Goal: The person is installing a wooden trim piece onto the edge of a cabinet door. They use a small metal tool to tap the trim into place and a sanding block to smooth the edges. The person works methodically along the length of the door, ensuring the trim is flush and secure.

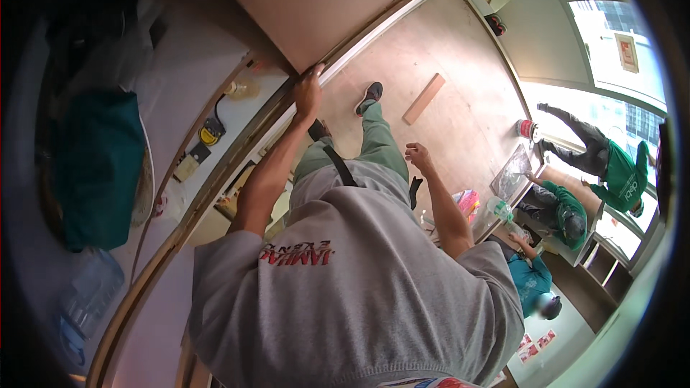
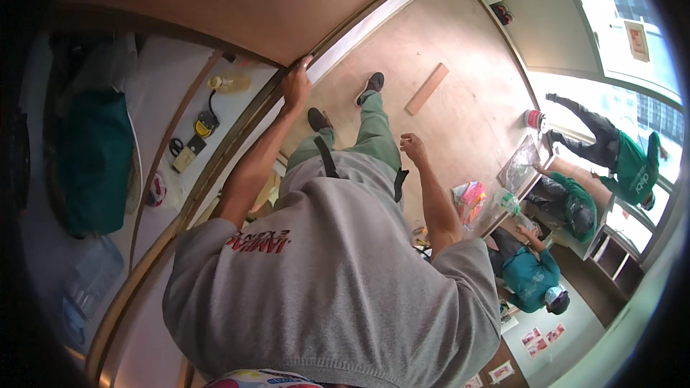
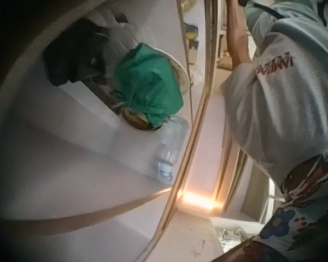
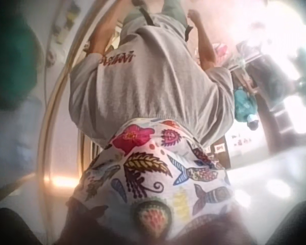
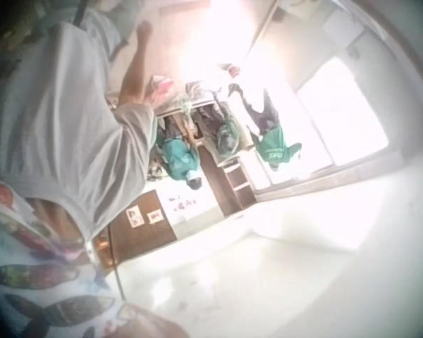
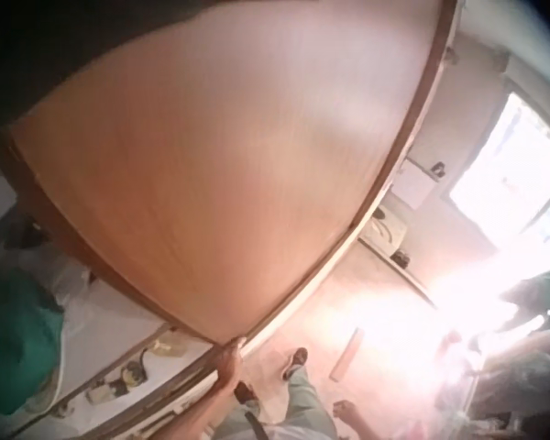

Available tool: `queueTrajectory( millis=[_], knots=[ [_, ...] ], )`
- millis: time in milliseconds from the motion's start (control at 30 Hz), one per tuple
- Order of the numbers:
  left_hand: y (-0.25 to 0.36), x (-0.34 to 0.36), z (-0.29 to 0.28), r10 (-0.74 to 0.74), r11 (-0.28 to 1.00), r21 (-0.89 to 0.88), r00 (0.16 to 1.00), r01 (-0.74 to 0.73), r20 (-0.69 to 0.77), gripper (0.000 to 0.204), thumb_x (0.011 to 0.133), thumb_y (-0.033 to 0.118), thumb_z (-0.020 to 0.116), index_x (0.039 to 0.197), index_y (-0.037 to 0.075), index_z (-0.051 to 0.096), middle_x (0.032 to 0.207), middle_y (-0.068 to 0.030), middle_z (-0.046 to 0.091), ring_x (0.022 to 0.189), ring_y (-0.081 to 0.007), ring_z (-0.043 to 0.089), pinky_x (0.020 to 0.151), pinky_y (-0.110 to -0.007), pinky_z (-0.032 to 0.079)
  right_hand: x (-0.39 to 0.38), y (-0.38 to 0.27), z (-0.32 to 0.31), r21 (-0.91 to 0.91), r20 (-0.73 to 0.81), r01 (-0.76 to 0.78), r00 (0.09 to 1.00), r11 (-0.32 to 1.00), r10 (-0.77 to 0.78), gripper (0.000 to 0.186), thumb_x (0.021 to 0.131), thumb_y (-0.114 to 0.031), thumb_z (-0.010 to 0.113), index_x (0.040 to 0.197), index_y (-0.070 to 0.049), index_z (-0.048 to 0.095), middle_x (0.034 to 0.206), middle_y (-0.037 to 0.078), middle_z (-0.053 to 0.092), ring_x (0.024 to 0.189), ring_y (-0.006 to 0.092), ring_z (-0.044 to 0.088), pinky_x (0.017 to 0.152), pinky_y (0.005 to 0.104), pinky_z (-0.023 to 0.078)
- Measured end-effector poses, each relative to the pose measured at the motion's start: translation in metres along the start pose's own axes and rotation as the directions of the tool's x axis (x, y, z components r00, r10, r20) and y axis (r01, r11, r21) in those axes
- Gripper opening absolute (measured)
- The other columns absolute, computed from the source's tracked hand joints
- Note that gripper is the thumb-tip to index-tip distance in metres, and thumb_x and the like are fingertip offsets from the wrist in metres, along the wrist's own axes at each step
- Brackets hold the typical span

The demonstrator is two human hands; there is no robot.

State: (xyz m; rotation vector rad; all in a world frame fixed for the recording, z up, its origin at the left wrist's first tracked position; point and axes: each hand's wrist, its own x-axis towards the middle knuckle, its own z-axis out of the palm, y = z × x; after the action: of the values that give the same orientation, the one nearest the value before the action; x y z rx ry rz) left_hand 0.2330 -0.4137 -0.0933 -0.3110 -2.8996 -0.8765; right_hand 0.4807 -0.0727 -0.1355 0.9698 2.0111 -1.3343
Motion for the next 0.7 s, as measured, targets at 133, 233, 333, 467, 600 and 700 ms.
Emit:
queueTrajectory(
  millis=[133,233,333,467,600,700],
  knots=[
    [0.004,-0.011,-0.019,0.008,0.999,-0.052,0.999,-0.006,0.053,0.048,0.078,-0.007,0.057,0.122,0.012,0.060,0.100,-0.0163,0.070,0.088,-0.0357,0.067,0.075,-0.044,0.054,0.004,0.012,-0.001,-0.067,0.065,0.011,0.998,0.998,-0.006,0.036,0.089,-0.018,0.054,0.121,-0.003,0.060,0.095,0.008,0.068,0.079,0.0156,0.066,0.064,0.0304,0.050],
    [-0.018,-0.036,-0.032,0.070,0.995,-0.069,0.998,-0.070,-0.002,0.050,0.076,-0.009,0.056,0.121,0.012,0.060,0.099,-0.0159,0.070,0.087,-0.0363,0.067,0.077,-0.046,0.053,0.010,0.007,-0.003,-0.070,0.060,-0.002,0.998,0.998,0.006,0.036,0.089,-0.019,0.054,0.121,-0.002,0.060,0.096,0.009,0.068,0.080,0.0161,0.066,0.066,0.0304,0.050],
    [-0.008,-0.022,-0.014,0.030,0.998,-0.060,0.998,-0.033,-0.054,0.051,0.075,-0.010,0.056,0.120,0.012,0.060,0.098,-0.0168,0.070,0.086,-0.0374,0.066,0.076,-0.047,0.053,0.019,-0.008,-0.002,-0.043,0.049,0.008,0.999,0.999,-0.006,0.039,0.089,-0.021,0.055,0.121,-0.001,0.059,0.097,0.010,0.067,0.082,0.0175,0.066,0.069,0.0307,0.051],
    [0.021,0.007,-0.014,-0.094,0.995,-0.009,0.985,0.097,0.145,0.050,0.076,-0.008,0.057,0.121,0.013,0.061,0.102,-0.0155,0.070,0.088,-0.0371,0.067,0.077,-0.046,0.054,0.009,-0.027,-0.001,-0.035,0.065,0.032,0.997,0.999,-0.029,0.040,0.089,-0.022,0.054,0.122,0.000,0.059,0.097,0.010,0.067,0.082,0.0179,0.066,0.070,0.0306,0.050],
    [-0.018,-0.035,-0.051,-0.023,0.998,-0.055,0.995,0.029,0.100,0.049,0.076,-0.009,0.056,0.121,0.012,0.061,0.105,-0.0155,0.070,0.094,-0.0344,0.067,0.081,-0.044,0.054,0.006,-0.031,0.003,-0.018,0.073,0.039,0.997,0.999,-0.038,0.040,0.089,-0.022,0.054,0.122,0.000,0.059,0.097,0.010,0.067,0.082,0.0173,0.066,0.069,0.0298,0.050],
    [-0.026,-0.040,-0.041,-0.041,0.999,-0.002,0.997,0.041,0.071,0.049,0.074,-0.010,0.058,0.119,0.011,0.062,0.104,-0.0159,0.070,0.093,-0.0342,0.068,0.079,-0.043,0.054,0.012,-0.024,0.008,-0.031,0.045,0.026,0.999,0.999,-0.024,0.039,0.088,-0.020,0.054,0.122,-0.001,0.059,0.096,0.009,0.067,0.081,0.0167,0.065,0.067,0.0286,0.050]
  ],
)
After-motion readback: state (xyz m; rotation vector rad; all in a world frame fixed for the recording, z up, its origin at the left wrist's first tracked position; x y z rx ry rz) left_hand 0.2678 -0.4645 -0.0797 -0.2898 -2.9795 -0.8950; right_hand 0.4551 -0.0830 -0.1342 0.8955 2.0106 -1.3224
